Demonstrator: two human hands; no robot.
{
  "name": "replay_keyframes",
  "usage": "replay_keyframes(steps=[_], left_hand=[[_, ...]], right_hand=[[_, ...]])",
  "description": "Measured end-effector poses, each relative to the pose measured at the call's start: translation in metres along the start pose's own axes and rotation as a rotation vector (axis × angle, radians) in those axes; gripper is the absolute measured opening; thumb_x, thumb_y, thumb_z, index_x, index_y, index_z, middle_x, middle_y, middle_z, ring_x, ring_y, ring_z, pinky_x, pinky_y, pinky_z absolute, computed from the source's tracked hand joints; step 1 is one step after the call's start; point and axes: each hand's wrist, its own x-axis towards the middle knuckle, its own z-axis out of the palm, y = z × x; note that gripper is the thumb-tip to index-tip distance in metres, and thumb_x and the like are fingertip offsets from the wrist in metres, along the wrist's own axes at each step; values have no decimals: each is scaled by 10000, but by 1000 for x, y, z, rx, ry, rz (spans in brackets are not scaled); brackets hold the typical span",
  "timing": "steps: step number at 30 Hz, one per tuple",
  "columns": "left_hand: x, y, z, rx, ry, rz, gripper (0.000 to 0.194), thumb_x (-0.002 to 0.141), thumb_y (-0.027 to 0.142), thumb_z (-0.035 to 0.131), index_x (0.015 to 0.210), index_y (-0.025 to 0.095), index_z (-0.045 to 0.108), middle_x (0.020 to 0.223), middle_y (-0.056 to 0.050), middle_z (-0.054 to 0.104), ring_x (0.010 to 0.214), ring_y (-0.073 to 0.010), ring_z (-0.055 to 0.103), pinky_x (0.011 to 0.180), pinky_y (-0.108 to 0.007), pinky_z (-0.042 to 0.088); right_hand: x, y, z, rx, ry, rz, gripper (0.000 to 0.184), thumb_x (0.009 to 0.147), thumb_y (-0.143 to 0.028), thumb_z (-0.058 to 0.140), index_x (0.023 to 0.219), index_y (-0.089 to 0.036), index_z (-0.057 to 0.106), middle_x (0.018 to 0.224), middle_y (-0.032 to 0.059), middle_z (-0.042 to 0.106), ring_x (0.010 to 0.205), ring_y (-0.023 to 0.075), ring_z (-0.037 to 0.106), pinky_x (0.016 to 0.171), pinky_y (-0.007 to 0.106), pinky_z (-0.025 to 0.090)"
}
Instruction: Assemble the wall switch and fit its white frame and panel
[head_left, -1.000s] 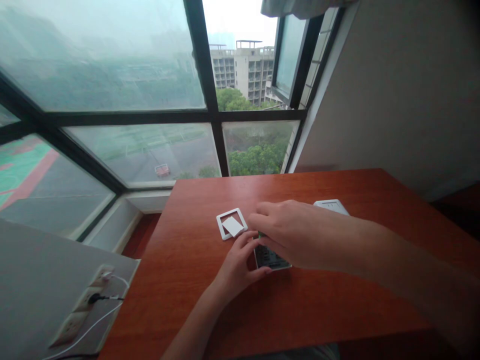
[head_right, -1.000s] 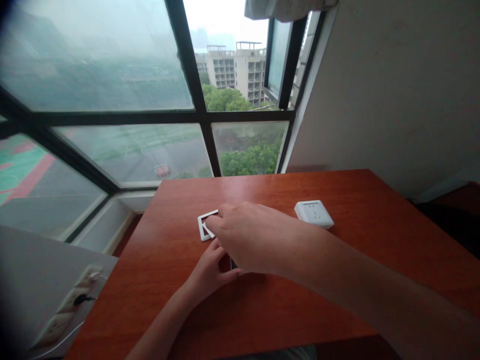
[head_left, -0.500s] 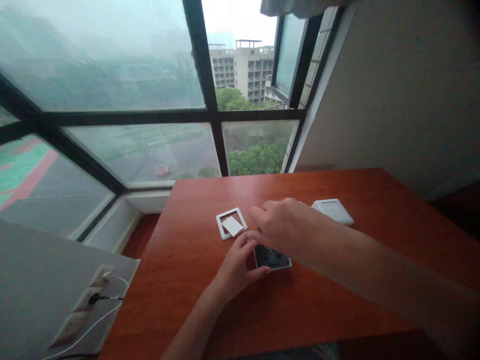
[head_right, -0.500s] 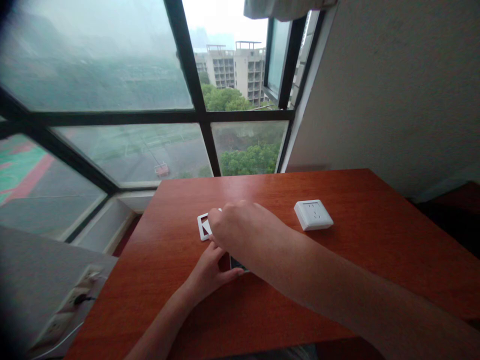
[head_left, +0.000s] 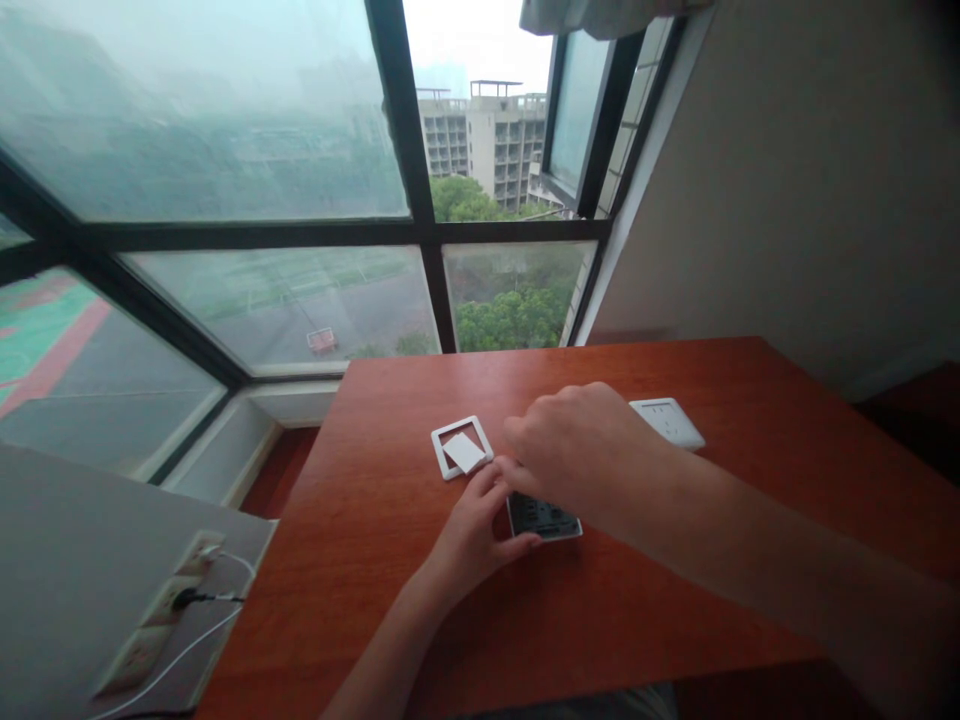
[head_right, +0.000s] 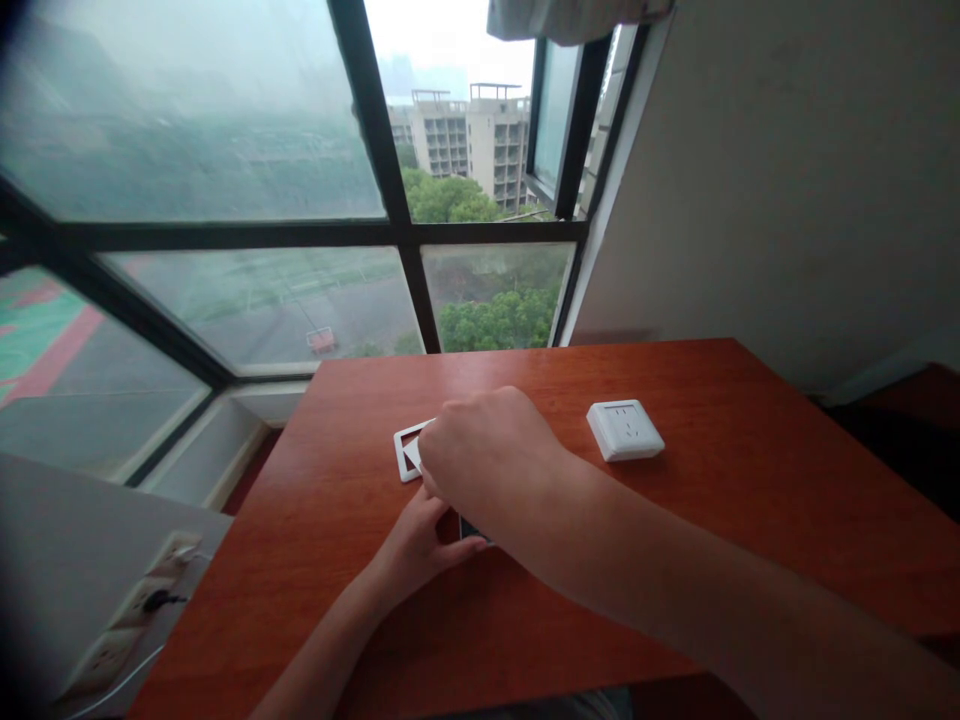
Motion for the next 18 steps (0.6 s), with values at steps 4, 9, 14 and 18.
replay_keyframes(steps=[4,9,14,18], left_hand=[[0,-1,0,6,-10,-3,659,717,299,798,1312,244,520,1334,-118,506,1223,-313,483,1042,-461,424],[0,-2,0,-23,-7,17,611,711,279,800,1268,233,552,1358,-111,485,1268,-295,453,1067,-447,415],[0,-1,-1,-26,-11,1,616,702,260,806,1261,243,547,1367,-105,479,1283,-282,447,1080,-443,411],[0,1,-1,-28,-12,-18,609,687,247,812,1239,239,556,1369,-110,481,1287,-291,446,1079,-453,413]], right_hand=[[-2,-2,3,-43,55,1,248,876,-343,571,744,-182,707,668,103,710,577,224,664,464,265,351],[-14,22,2,87,67,32,249,845,-374,592,694,-203,691,678,61,704,610,202,646,510,272,332],[-48,83,40,590,186,291,283,856,-460,579,813,-211,707,662,8,677,559,135,598,520,251,365],[-79,107,113,1204,245,639,336,810,-516,630,860,-186,663,674,4,635,563,126,571,517,232,431]])
